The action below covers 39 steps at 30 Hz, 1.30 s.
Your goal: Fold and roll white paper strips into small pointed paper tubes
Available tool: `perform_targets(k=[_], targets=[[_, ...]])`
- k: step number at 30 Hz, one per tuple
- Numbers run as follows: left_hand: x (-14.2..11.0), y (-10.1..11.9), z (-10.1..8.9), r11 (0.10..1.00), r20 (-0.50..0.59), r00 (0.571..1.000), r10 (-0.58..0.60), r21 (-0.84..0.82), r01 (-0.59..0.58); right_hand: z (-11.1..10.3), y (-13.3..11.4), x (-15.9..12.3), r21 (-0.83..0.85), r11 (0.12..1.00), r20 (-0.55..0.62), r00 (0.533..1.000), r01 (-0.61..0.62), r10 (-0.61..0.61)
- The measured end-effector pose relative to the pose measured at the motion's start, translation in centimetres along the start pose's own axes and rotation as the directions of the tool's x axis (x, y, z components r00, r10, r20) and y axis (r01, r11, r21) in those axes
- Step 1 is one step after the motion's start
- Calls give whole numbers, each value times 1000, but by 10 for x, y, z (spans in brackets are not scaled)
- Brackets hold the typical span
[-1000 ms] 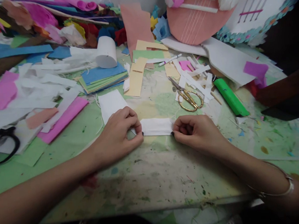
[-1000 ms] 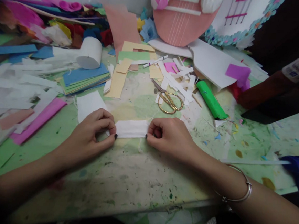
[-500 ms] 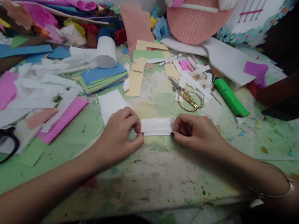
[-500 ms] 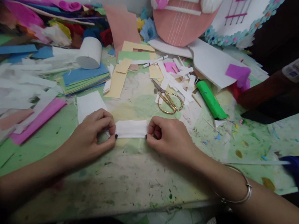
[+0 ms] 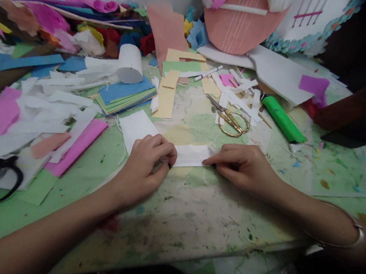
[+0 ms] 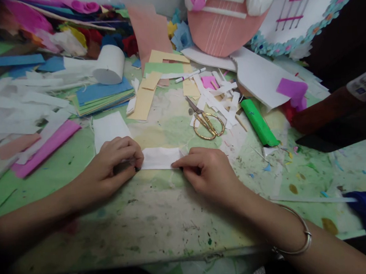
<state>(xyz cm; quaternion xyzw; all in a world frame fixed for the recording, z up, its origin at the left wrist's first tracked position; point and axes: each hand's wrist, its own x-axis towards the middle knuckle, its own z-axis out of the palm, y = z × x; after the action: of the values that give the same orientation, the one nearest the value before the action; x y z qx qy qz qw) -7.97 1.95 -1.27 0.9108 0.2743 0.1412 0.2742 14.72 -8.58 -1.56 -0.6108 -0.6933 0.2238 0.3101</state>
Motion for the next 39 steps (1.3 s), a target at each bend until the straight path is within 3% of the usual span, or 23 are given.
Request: perform_targets(k=[8, 13, 17, 21, 24, 27, 33, 39], targets=[[-2, -2, -2, 998, -17, 998, 66, -1, -66, -1, 1, 0, -117, 988, -29, 994, 102, -107], [-4, -5, -1, 989, -138, 979, 149, 7, -150, 0, 0, -5, -199, 967, -28, 985, 162, -171], [-12, -2, 5, 908, -207, 903, 376, 276, -315, 3, -3, -11, -388, 888, -38, 958, 248, -284], [-24, 13, 14, 726, -76, 863, 499, 580, -369, 4, -8, -12, -544, 744, 29, 895, 388, -445], [-31, 26, 19, 640, 6, 876, 483, 680, -358, 6, -9, -13, -585, 636, 146, 837, 503, -527], [-36, 36, 23, 607, 36, 917, 397, 740, -291, 9, -11, -18, -632, 576, 214, 831, 519, -514], [-42, 44, 29, 615, 39, 964, 261, 764, -197, 17, -26, -32, -750, 523, 204, 894, 405, -399], [-47, 58, 40, 722, -58, 995, 83, 692, -20, 41, -55, -43, -835, 532, 72, 986, 141, -148]])
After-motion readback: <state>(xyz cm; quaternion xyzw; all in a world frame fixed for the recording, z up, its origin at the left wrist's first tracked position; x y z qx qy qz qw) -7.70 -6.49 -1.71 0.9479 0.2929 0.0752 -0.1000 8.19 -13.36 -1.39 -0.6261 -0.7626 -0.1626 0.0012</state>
